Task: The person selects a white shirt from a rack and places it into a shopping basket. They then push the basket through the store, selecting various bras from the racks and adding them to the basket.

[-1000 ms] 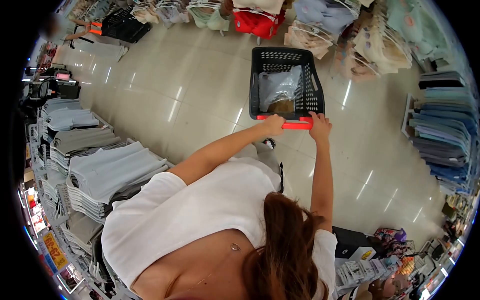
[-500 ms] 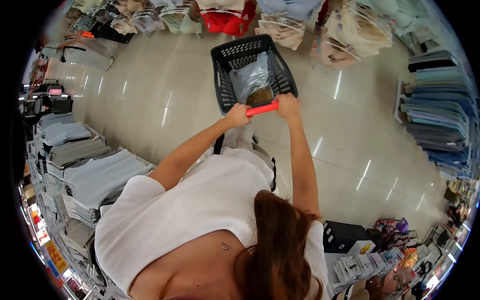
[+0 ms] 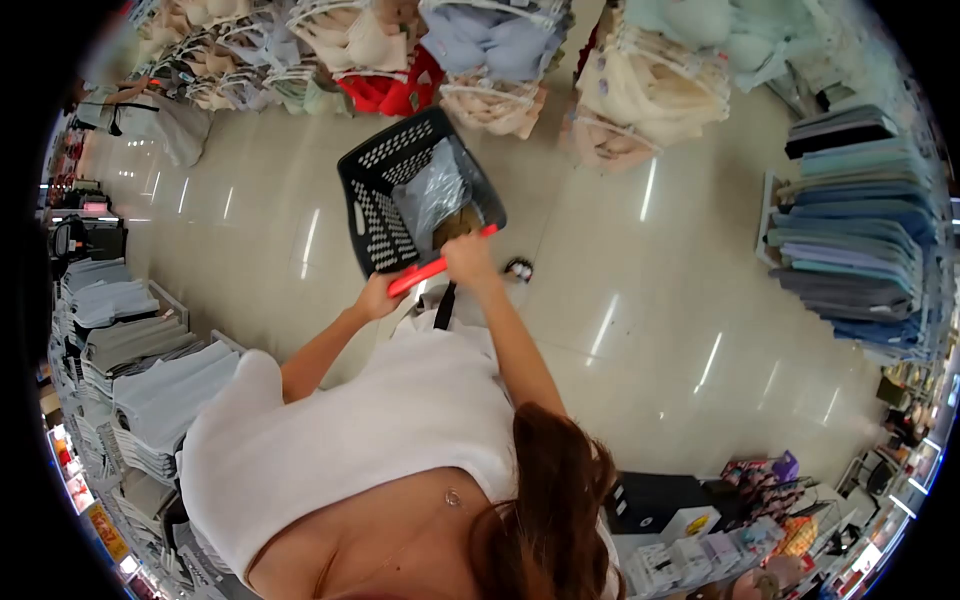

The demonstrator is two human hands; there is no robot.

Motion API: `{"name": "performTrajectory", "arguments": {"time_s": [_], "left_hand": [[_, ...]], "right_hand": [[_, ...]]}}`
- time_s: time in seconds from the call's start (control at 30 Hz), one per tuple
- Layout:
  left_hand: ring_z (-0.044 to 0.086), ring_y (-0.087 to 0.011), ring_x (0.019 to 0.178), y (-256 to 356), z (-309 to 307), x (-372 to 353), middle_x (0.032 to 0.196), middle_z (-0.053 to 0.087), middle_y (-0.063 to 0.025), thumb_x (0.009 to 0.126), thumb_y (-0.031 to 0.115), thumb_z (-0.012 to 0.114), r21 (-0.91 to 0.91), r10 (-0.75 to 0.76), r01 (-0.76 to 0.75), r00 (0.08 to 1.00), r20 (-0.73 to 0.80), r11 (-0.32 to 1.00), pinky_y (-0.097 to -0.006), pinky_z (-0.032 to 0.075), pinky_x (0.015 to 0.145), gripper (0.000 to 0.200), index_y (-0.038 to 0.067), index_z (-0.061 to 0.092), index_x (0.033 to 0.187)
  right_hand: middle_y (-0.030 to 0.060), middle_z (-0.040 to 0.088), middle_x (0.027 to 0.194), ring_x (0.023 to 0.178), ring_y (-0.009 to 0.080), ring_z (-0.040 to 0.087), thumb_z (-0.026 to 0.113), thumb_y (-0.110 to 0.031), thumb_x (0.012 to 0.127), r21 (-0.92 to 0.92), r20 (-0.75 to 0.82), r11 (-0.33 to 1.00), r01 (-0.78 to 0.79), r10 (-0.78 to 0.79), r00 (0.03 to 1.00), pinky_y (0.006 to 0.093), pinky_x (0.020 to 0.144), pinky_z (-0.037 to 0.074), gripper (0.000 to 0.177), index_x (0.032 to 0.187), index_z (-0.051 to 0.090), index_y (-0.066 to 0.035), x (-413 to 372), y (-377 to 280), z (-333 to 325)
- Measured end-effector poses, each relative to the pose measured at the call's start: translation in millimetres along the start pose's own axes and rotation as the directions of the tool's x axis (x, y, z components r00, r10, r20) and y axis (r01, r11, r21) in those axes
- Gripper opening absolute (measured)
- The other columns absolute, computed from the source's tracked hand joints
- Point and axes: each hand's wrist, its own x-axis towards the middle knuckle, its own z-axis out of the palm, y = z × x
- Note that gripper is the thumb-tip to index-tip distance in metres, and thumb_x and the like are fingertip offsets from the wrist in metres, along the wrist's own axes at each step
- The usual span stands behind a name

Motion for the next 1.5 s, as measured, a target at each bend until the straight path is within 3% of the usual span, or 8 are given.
{"name": "performTrajectory", "arguments": {"time_s": [0.1, 0.27, 0.5, 0.8, 0.97, 1.33, 1.43, 1.5], "left_hand": [[0.060, -0.0349, 0.064, 8, 3, 6, 0.068, 0.062, -0.0158, 0.067, 0.016, 0.062, 0.228, -0.018, 0.012, 1.000, 0.025, 0.974, -0.0423, 0.049, 0.062, 0.022, 0.008, 0.065, 0.087], [0.059, -0.0337, 0.063, 59, 34, 42, 0.067, 0.061, -0.0145, 0.061, 0.015, 0.063, 0.199, 0.010, 0.046, 0.963, -0.270, 0.979, -0.0417, 0.048, 0.058, 0.017, 0.009, 0.062, 0.078], [0.058, -0.0344, 0.065, 109, 62, 85, 0.068, 0.061, -0.0133, 0.057, 0.011, 0.061, 0.130, -0.116, 0.160, 0.949, -0.292, 0.979, -0.0423, 0.047, 0.058, 0.016, 0.008, 0.060, 0.073], [0.061, -0.0323, 0.075, 212, 139, 118, 0.083, 0.063, -0.0141, 0.063, 0.013, 0.063, -0.046, -0.501, 0.539, 0.743, -0.444, 0.841, -0.0412, 0.048, 0.066, 0.027, 0.011, 0.067, 0.090], [0.059, -0.0382, 0.078, 262, 201, 159, 0.082, 0.062, -0.0191, 0.066, 0.003, 0.055, -0.118, -0.551, 0.557, 0.724, -0.416, 0.822, -0.0443, 0.048, 0.069, 0.020, 0.007, 0.063, 0.084], [0.060, -0.0370, 0.080, 328, 229, 152, 0.083, 0.063, -0.0199, 0.069, 0.012, 0.064, -0.096, -0.651, 0.646, 0.735, -0.187, 0.757, -0.0432, 0.048, 0.072, 0.023, 0.005, 0.062, 0.090], [0.059, -0.0368, 0.085, 321, 247, 148, 0.093, 0.062, -0.0199, 0.073, 0.006, 0.061, -0.207, -0.614, 0.578, 0.754, -0.233, 0.789, -0.0418, 0.048, 0.074, 0.026, 0.004, 0.060, 0.099], [0.058, -0.0368, 0.089, 320, 256, 138, 0.100, 0.060, -0.0194, 0.075, 0.003, 0.060, -0.292, -0.426, 0.319, 0.775, -0.467, 0.901, -0.0403, 0.048, 0.076, 0.031, 0.003, 0.057, 0.106]], "right_hand": [[0.0108, 0.065, 0.073, 0.074, 0.0284, 0.063, 0.061, -0.016, 0.062, 0.085, 0.138, 0.995, 0.061, -0.072, 0.988, 0.0396, 0.070, 0.049, 0.015, 0.074, 0.069, -0.016, 6, 18, -4], [0.0105, 0.065, 0.074, 0.076, 0.0291, 0.063, 0.062, -0.014, 0.060, 0.070, 0.255, 0.990, 0.123, -0.137, 0.957, 0.0395, 0.069, 0.050, 0.016, 0.074, 0.069, -0.015, 15, 77, -44], [0.0113, 0.064, 0.073, 0.075, 0.0310, 0.062, 0.059, -0.008, 0.060, 0.092, 0.274, 0.964, 0.249, -0.265, 0.925, 0.0422, 0.068, 0.049, 0.019, 0.075, 0.069, -0.016, 20, 141, -64], [0.0106, 0.065, 0.076, 0.075, 0.0297, 0.062, 0.062, -0.008, 0.060, 0.127, 0.396, 0.790, 0.600, -0.595, 0.699, 0.0416, 0.067, 0.049, 0.020, 0.078, 0.068, -0.014, 17, 225, -114], [0.0099, 0.065, 0.077, 0.077, 0.0300, 0.062, 0.062, -0.009, 0.061, 0.241, 0.467, 0.796, 0.556, -0.597, 0.652, 0.0411, 0.067, 0.049, 0.019, 0.078, 0.068, -0.014, 0, 302, -132], [0.0121, 0.066, 0.088, 0.084, 0.0309, 0.062, 0.063, -0.013, 0.063, 0.290, 0.568, 0.768, 0.572, -0.619, 0.543, 0.0405, 0.073, 0.049, 0.030, 0.092, 0.069, -0.015, -47, 329, -145], [0.0113, 0.065, 0.091, 0.084, 0.0292, 0.061, 0.064, -0.013, 0.065, 0.372, 0.515, 0.733, 0.569, -0.673, 0.531, 0.0392, 0.075, 0.048, 0.031, 0.095, 0.068, -0.015, -40, 340, -151], [0.0102, 0.064, 0.096, 0.085, 0.0256, 0.060, 0.064, -0.012, 0.068, 0.537, 0.357, 0.639, 0.551, -0.763, 0.538, 0.0369, 0.077, 0.048, 0.033, 0.101, 0.065, -0.014, -38, 343, -172]]}}
